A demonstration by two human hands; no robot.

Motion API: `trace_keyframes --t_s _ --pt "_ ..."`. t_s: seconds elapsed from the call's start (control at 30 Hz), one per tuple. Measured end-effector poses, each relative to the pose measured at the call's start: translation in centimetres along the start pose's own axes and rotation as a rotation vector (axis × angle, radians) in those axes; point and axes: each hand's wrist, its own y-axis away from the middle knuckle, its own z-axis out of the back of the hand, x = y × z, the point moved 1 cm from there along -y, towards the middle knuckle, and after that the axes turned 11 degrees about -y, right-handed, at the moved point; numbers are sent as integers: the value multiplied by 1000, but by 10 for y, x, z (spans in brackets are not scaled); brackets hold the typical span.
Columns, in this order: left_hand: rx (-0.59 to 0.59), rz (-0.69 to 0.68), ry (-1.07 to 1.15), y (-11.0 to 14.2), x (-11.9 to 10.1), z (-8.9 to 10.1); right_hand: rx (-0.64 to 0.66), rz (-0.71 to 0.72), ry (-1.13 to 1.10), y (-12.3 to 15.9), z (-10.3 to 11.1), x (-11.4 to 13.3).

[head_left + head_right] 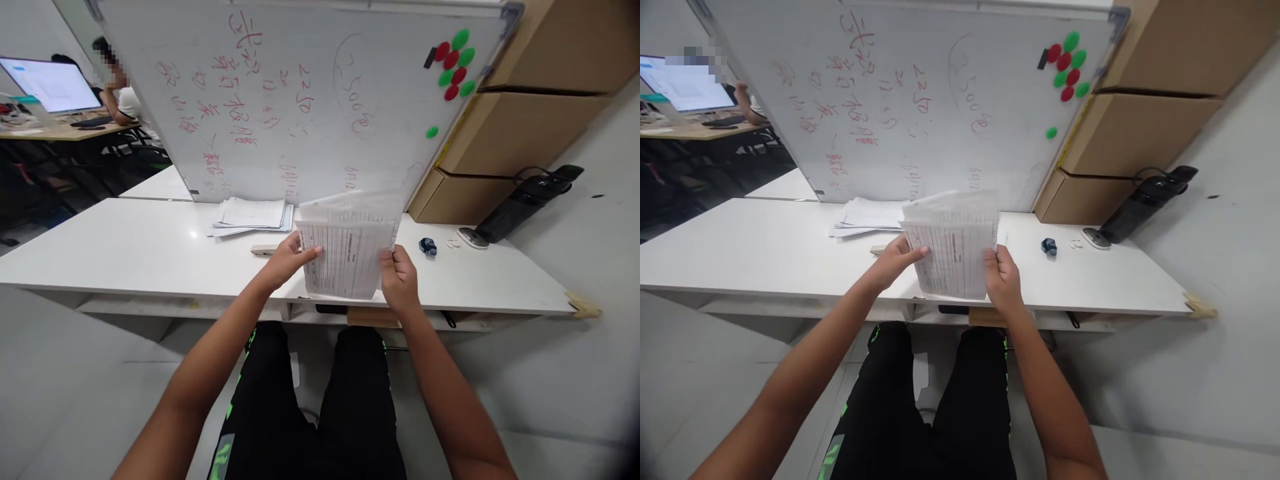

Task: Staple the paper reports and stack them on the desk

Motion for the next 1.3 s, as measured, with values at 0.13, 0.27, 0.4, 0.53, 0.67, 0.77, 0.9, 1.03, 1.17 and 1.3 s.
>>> trace_keyframes --t_s 0.13,0.27,0.4,0.53,0.67,0.77,0.9,1.03,1.17,1.3 --pt "94 47 239 5 -12 7 28 -27 -105 3 -10 -1" --pt "-148 6 235 3 -14 5 25 10 -133 -4 -21 2" --pt "-244 22 258 -5 -4 2 94 -86 -153 -15 -33 -12" --pt "-318 52 293 -9 8 -1 283 -373 -211 -20 -42 -30" --pt "-294 26 283 -10 13 1 356 -444 -100 -19 -45 -30" --pt "-221 11 307 -12 19 4 328 -416 -55 -18 -45 -33" --pt "-125 41 297 -14 28 7 283 -357 -64 -16 -45 -46" --pt "-120 29 262 -14 31 7 220 -222 -85 -14 -47 -49" --pt "-173 1 353 -15 27 6 181 -149 -120 -15 -51 -40" --pt "-169 -51 443 -16 27 4 153 -163 -116 -14 -56 -41"
